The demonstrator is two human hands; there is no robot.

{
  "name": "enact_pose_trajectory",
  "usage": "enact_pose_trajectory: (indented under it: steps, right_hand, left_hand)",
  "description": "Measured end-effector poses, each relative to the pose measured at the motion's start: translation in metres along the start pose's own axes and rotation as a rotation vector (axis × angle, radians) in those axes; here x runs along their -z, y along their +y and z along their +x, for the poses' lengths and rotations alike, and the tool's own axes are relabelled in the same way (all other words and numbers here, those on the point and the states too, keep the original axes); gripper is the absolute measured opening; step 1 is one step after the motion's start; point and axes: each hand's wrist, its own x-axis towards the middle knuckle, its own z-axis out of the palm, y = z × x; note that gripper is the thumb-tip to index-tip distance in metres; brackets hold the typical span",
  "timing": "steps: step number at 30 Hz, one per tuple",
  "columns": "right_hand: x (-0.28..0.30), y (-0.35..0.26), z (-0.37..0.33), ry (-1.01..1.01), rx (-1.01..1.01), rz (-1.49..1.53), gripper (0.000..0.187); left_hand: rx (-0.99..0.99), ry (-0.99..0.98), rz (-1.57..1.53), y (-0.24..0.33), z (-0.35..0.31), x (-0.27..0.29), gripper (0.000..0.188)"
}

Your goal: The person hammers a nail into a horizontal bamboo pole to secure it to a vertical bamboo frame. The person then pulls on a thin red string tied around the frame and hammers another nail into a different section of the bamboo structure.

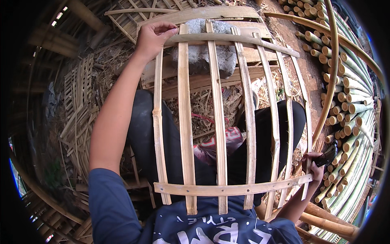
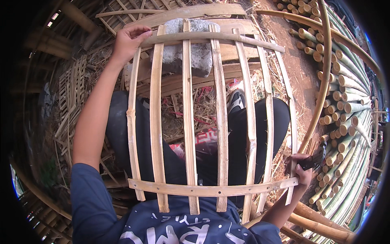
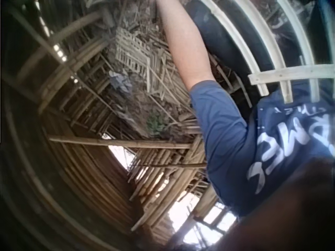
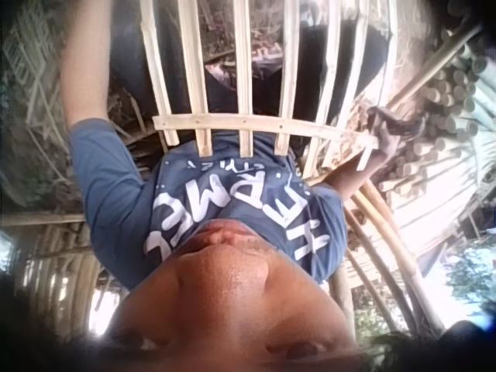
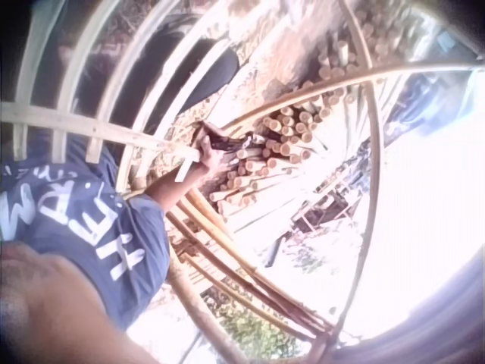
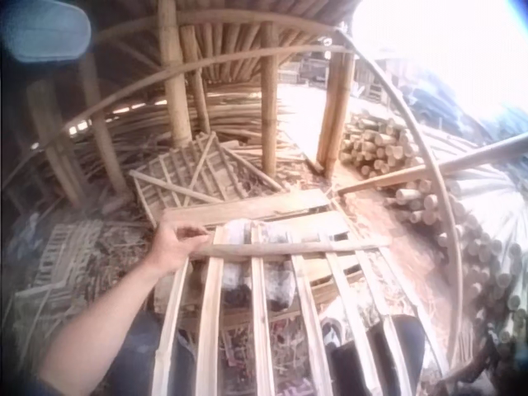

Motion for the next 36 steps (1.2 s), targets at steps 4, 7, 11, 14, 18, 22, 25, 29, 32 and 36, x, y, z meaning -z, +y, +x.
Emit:
enact_pose_trajectory:
  steps: [4,7,11,14,18,22,25,29,32,36]
  right_hand:
    - [-0.006,0.003,0.004,0.004,-0.001,-0.044,0.049]
    - [-0.011,0.005,0.004,0.044,0.042,-0.113,0.050]
    - [-0.021,0.006,0.003,0.025,-0.010,-0.086,0.051]
    - [-0.024,0.011,0.001,0.027,0.016,-0.086,0.051]
    - [-0.032,0.014,0.003,0.050,0.030,-0.083,0.050]
    - [-0.041,0.011,0.002,0.071,0.012,-0.118,0.050]
    - [-0.041,0.013,0.000,0.057,0.019,-0.112,0.049]
    - [-0.043,0.015,0.000,0.052,0.019,-0.092,0.049]
    - [-0.047,0.013,0.001,0.051,0.017,-0.086,0.048]
    - [-0.050,0.015,0.001,0.077,0.021,-0.089,0.047]
  left_hand:
    - [-0.006,0.003,0.024,-0.008,0.003,0.002,0.014]
    - [-0.014,-0.032,0.059,-0.012,0.001,0.005,0.014]
    - [-0.011,-0.008,0.096,-0.022,-0.005,0.014,0.014]
    - [-0.039,-0.004,0.067,-0.026,-0.007,0.016,0.014]
    - [-0.046,0.019,0.105,-0.026,-0.008,0.017,0.014]
    - [-0.043,0.039,0.139,-0.029,-0.009,0.021,0.013]
    - [-0.049,0.048,0.129,-0.031,-0.010,0.023,0.013]
    - [-0.058,0.064,0.135,-0.031,-0.012,0.025,0.013]
    - [-0.046,0.076,0.148,-0.030,-0.012,0.024,0.013]
    - [-0.056,0.077,0.151,-0.029,-0.011,0.028,0.014]
